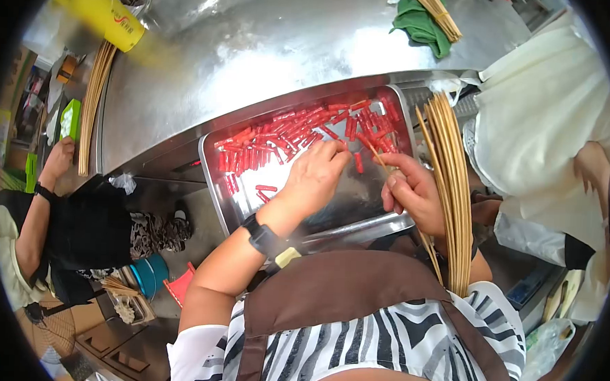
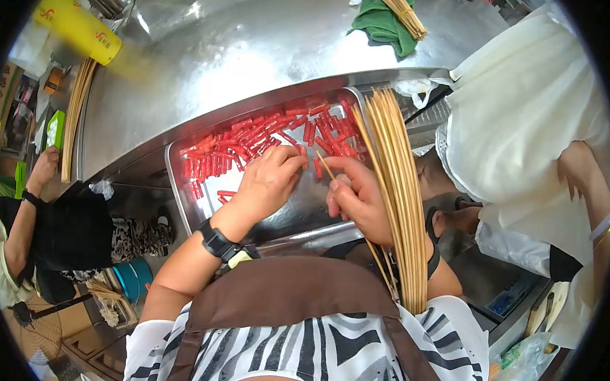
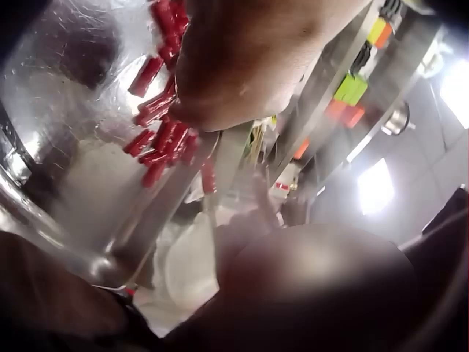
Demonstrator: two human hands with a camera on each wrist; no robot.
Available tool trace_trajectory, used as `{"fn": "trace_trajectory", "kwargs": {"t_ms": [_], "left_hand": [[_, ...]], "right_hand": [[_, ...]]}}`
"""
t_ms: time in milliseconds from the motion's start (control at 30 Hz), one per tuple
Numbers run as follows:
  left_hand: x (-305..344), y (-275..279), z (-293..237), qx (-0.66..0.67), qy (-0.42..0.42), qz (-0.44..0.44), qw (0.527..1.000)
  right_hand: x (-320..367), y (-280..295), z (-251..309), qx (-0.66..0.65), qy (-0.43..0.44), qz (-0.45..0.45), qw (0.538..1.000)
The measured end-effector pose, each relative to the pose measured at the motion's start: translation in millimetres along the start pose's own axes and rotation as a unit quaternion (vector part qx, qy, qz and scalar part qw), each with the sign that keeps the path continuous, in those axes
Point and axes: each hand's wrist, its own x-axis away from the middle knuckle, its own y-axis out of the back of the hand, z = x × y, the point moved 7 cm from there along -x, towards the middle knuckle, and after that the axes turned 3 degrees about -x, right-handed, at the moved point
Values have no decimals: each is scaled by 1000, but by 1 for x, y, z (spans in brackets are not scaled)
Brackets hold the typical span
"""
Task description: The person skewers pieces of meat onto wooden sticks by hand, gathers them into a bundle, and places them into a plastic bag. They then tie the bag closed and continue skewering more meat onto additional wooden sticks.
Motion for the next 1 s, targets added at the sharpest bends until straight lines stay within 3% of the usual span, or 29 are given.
{"fn": "trace_trajectory", "kwargs": {"t_ms": [333, 567, 600, 633, 667, 700, 800, 900, 1000], "left_hand": [[-15, -31, 14, -106, 144, 29, 983], [-19, -21, 29, -83, 148, 3, 986], [-10, -27, 48, 147, 256, 4, 955], [1, -37, 59, 368, 350, 5, 862], [2, -30, 55, 490, 372, 5, 788], [0, -20, 50, 489, 371, 2, 789], [-2, -13, 42, 706, 362, -66, 605], [-1, -10, 37, 737, 365, -65, 564], [0, -11, 34, 750, 351, -81, 556]], "right_hand": [[-5, 0, -3, 7, -8, 13, 1000], [-9, -3, -5, 1, -23, 32, 999], [-9, -4, -6, -1, -24, 48, 999], [-10, -5, -7, -2, -23, 48, 999], [-11, -6, -6, -21, -21, 51, 998], [-12, -8, -6, -39, -20, 55, 998], [-12, -16, -8, -73, -14, 60, 995], [-10, -19, -6, -100, -10, 67, 993], [-8, -20, -1, -66, 2, 64, 996]]}}
